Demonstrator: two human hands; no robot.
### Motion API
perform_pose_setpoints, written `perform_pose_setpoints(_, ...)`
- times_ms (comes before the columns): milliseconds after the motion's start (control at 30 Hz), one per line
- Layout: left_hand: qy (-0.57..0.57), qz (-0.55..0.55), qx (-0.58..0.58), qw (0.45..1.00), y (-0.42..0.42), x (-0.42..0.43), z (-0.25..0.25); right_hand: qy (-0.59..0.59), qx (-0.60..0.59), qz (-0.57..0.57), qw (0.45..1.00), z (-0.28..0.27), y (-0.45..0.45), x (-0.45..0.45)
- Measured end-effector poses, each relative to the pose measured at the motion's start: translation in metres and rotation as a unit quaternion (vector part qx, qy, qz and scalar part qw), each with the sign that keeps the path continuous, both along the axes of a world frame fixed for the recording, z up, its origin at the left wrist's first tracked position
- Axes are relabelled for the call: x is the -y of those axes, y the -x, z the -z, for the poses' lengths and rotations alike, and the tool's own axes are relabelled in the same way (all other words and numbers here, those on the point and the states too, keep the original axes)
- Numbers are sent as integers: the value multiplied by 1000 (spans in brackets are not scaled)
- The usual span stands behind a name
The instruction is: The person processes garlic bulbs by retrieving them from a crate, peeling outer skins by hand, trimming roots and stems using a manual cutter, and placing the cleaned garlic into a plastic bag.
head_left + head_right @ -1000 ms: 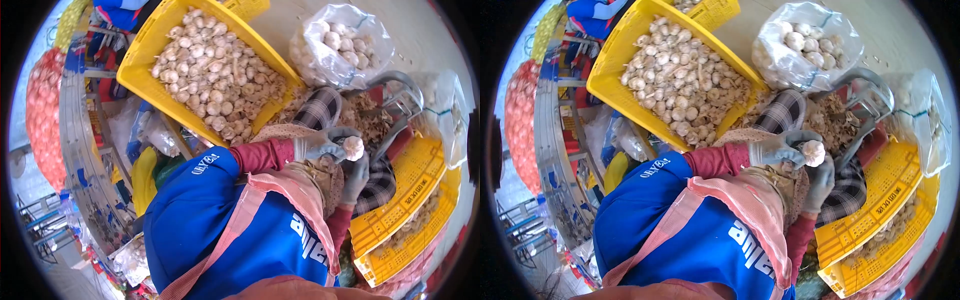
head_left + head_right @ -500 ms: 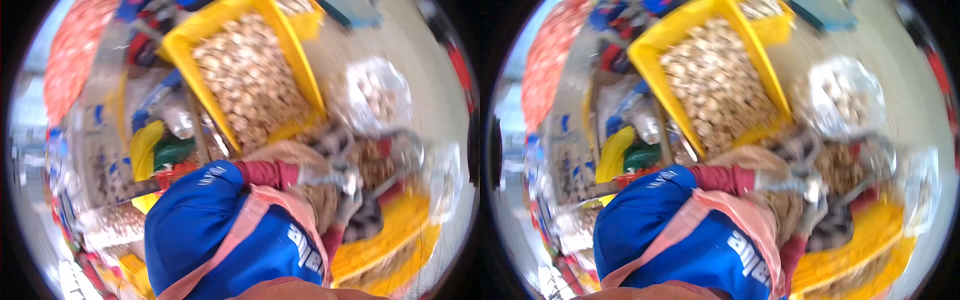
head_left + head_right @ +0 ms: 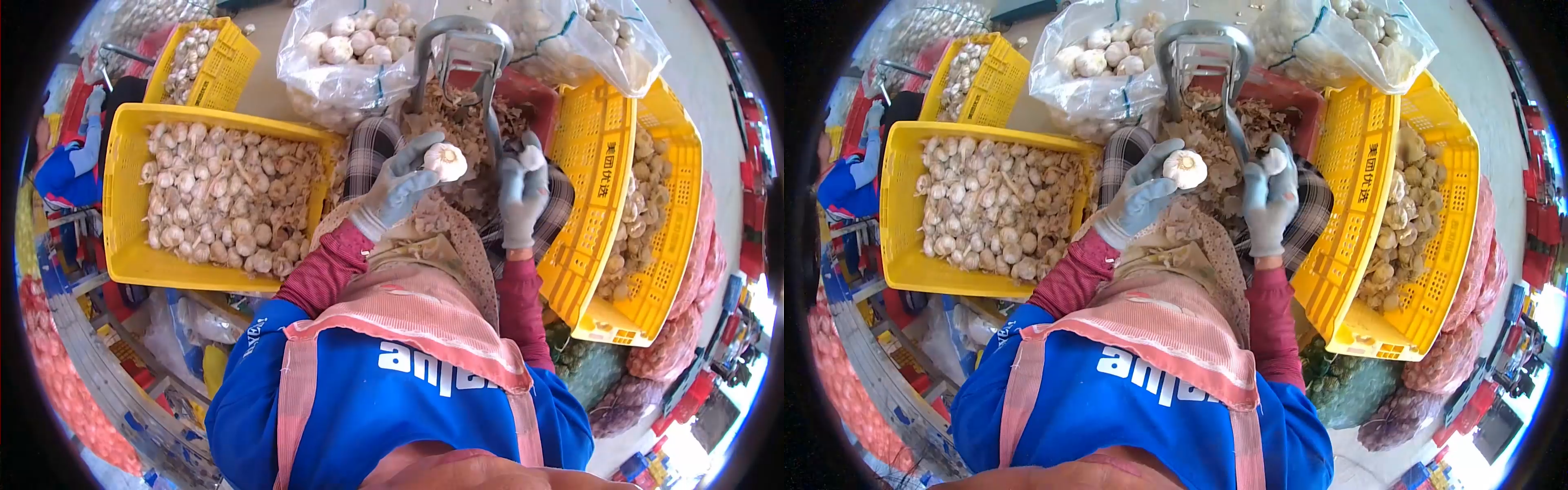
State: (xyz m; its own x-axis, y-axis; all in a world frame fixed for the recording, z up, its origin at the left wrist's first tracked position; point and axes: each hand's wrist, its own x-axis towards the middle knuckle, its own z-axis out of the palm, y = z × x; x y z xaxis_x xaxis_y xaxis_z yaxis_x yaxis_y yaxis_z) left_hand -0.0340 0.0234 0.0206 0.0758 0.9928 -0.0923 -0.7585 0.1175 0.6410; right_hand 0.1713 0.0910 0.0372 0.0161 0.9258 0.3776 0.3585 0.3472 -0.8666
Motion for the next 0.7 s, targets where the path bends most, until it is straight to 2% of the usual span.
perform_pose_setpoints(33,-10,0,-11,1000,1,-7,-3,-138,68,-80,985,3,3,-22)
perform_pose_setpoints(67,-11,0,-9,1000,1,-12,-7,76,153,-110,979,21,-8,-21)
perform_pose_setpoints(100,2,6,0,1000,1,-19,-12,75,41,-152,985,11,4,-22)
perform_pose_setpoints(167,20,28,0,999,6,-32,-11,232,89,-197,948,-17,-11,-21)
perform_pose_setpoints(200,19,27,3,999,8,-37,-13,356,-103,-188,910,-35,-9,-10)
perform_pose_setpoints(267,-1,36,-2,999,8,-45,-17,375,-80,-183,905,-71,-9,0)
perform_pose_setpoints(400,27,79,20,996,12,-57,-18,401,-110,-159,896,-92,-2,6)
perform_pose_setpoints(467,35,73,20,997,8,-59,-21,407,-88,-166,894,-96,-7,4)
perform_pose_setpoints(500,51,73,57,994,6,-59,-15,413,-67,-174,891,-98,-9,4)
perform_pose_setpoints(533,68,73,95,990,5,-58,-10,401,-76,-159,899,-100,-4,7)
perform_pose_setpoints(700,78,70,144,984,2,-60,-6,401,-91,-144,900,-90,0,8)
